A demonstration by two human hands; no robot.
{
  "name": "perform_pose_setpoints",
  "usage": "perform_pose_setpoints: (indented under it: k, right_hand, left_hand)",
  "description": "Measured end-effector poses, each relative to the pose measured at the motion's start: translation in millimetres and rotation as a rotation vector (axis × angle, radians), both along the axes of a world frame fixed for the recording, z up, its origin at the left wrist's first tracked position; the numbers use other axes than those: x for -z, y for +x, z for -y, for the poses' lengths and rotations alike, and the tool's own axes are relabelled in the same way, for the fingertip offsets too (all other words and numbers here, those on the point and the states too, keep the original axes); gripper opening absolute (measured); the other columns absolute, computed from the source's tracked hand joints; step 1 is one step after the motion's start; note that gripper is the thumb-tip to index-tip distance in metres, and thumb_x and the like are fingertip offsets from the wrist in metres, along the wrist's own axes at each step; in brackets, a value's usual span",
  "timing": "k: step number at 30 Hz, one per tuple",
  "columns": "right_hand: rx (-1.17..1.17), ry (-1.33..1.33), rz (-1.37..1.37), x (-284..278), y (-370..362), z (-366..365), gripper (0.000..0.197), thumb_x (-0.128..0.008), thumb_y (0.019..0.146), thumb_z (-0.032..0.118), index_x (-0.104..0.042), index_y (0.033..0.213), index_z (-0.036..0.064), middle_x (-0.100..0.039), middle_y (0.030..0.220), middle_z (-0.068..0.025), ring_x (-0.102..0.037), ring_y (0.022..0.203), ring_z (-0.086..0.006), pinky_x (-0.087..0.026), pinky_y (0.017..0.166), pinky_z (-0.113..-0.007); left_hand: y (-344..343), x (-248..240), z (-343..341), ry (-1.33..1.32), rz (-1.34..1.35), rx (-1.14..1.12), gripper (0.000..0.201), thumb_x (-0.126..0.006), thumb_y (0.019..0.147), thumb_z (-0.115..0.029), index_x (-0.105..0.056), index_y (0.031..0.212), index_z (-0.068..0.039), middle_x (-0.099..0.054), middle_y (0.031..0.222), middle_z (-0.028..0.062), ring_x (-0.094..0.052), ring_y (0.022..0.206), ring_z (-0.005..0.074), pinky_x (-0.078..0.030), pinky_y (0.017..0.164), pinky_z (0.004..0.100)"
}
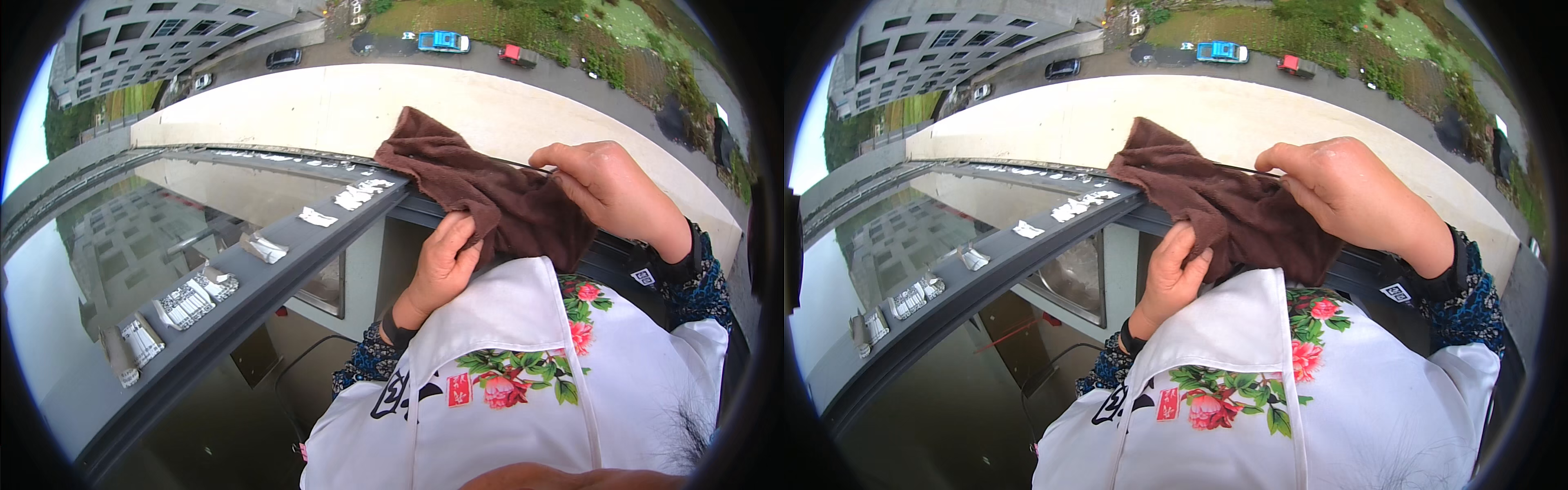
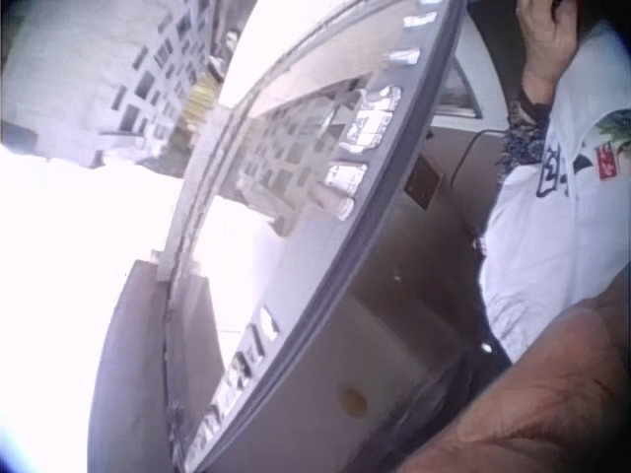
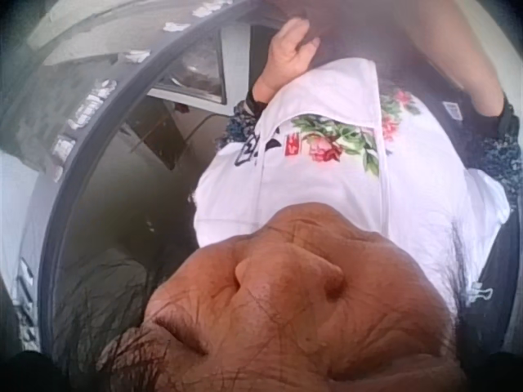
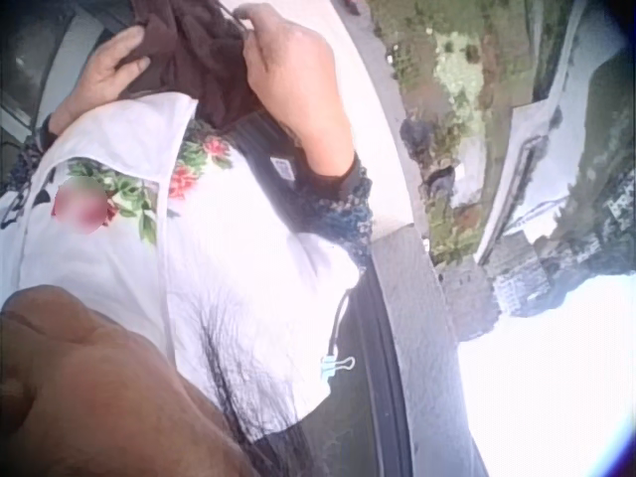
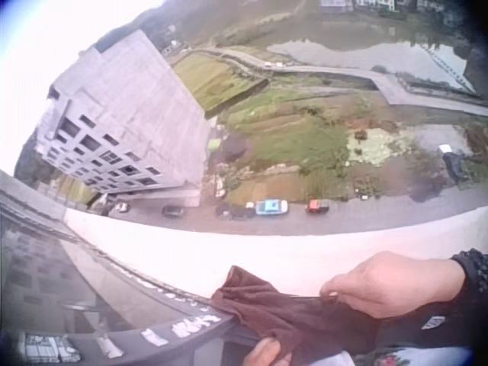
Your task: The person cleans the window frame and sill using a brown cloth and a small metal tool. They wipe the frame, scrape adhesive residue from the sill, and remove debris with the tool and cloth.
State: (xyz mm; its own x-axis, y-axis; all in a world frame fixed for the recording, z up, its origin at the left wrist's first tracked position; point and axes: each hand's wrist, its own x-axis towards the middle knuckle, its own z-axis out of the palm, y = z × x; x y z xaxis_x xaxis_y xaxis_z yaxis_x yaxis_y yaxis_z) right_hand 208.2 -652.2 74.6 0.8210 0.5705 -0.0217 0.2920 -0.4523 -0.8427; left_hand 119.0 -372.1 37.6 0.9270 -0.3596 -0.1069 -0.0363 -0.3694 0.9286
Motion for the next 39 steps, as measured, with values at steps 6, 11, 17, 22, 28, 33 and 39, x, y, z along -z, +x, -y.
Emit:
perform_pose_setpoints:
  k: [6,11,17,22,28,33,39]
  right_hand:
    - [0.214,0.237,-0.021,2.0,-65.5,28.6,0.021,-0.058,0.093,0.011,-0.066,0.112,0.0052,-0.071,0.093,-0.018,-0.067,0.085,-0.04,-0.053,0.075,-0.046]
    - [0.343,0.295,-0.122,-6.3,-134.9,69.0,0.022,-0.059,0.092,0.008,-0.066,0.113,0.0057,-0.07,0.09,-0.0161,-0.067,0.08,-0.0369,-0.052,0.072,-0.043]
    - [0.805,0.621,-0.198,-1.2,-224.4,92.5,0.023,-0.055,0.096,0.002,-0.065,0.117,-0.0007,-0.059,0.073,-0.0025,-0.053,0.066,-0.009,-0.045,0.063,-0.026]
    - [1.18,0.729,-0.094,8.0,-295.3,73.2,0.024,-0.053,0.098,0.001,-0.064,0.119,-0.0019,-0.061,0.074,0.0005,-0.053,0.068,-0.0051,-0.044,0.063,-0.022]
    - [1.477,0.83,0.003,52.5,-339.7,66.6,0.022,-0.053,0.099,0.002,-0.064,0.118,-0.0012,-0.061,0.073,0.0008,-0.052,0.065,-0.004,-0.042,0.061,-0.021]
    - [1.715,0.777,0.113,94.0,-367.3,72.7,0.022,-0.052,0.1,0.005,-0.064,0.118,-0.0004,-0.06,0.073,0.0015,-0.051,0.065,-0.0027,-0.042,0.058,-0.019]
    - [1.817,0.831,0.093,103.4,-372.5,76.2,0.021,-0.053,0.101,0.007,-0.064,0.119,0.0014,-0.059,0.075,0.0029,-0.051,0.067,-0.0028,-0.041,0.059,-0.019]
  left_hand:
    - [11.0,-12.5,18.8,-0.046,0.225,-0.222,0.03,-0.057,0.093,0.008,-0.065,0.121,0.004,-0.062,0.126,0.0212,-0.062,0.112,0.0354,-0.048,0.098,0.0385]
    - [18.1,-26.3,34.3,0.004,0.607,0.4,0.035,-0.065,0.086,0.006,-0.066,0.121,0.0,-0.06,0.132,0.0239,-0.057,0.121,0.0451,-0.04,0.109,0.0465]
    - [41.1,-29.3,128.8,0.051,0.514,0.775,0.043,-0.068,0.086,-0.001,-0.061,0.128,0.002,-0.058,0.132,0.0247,-0.053,0.123,0.0487,-0.039,0.108,0.05]
    - [32.8,-40.0,236.3,-0.02,0.663,1.196,0.048,-0.07,0.08,-0.003,-0.058,0.126,-0.001,-0.055,0.127,0.0221,-0.049,0.122,0.046,-0.04,0.105,0.0497]
    - [9.2,11.1,419.3,-0.139,0.832,1.376,0.055,-0.069,0.087,-0.015,-0.049,0.137,-0.007,-0.054,0.128,0.0206,-0.048,0.122,0.0432,-0.04,0.104,0.0485]
    - [-7.1,73.1,491.2,-0.07,0.874,1.469,0.055,-0.064,0.092,-0.022,-0.046,0.141,-0.006,-0.054,0.125,0.0217,-0.05,0.12,0.0419,-0.042,0.102,0.0478]
    - [-15.9,69.9,483.0,0.169,1.103,1.39,0.045,-0.064,0.09,-0.031,-0.063,0.128,-0.006,-0.058,0.123,0.0187,-0.052,0.119,0.037,-0.041,0.1,0.0465]
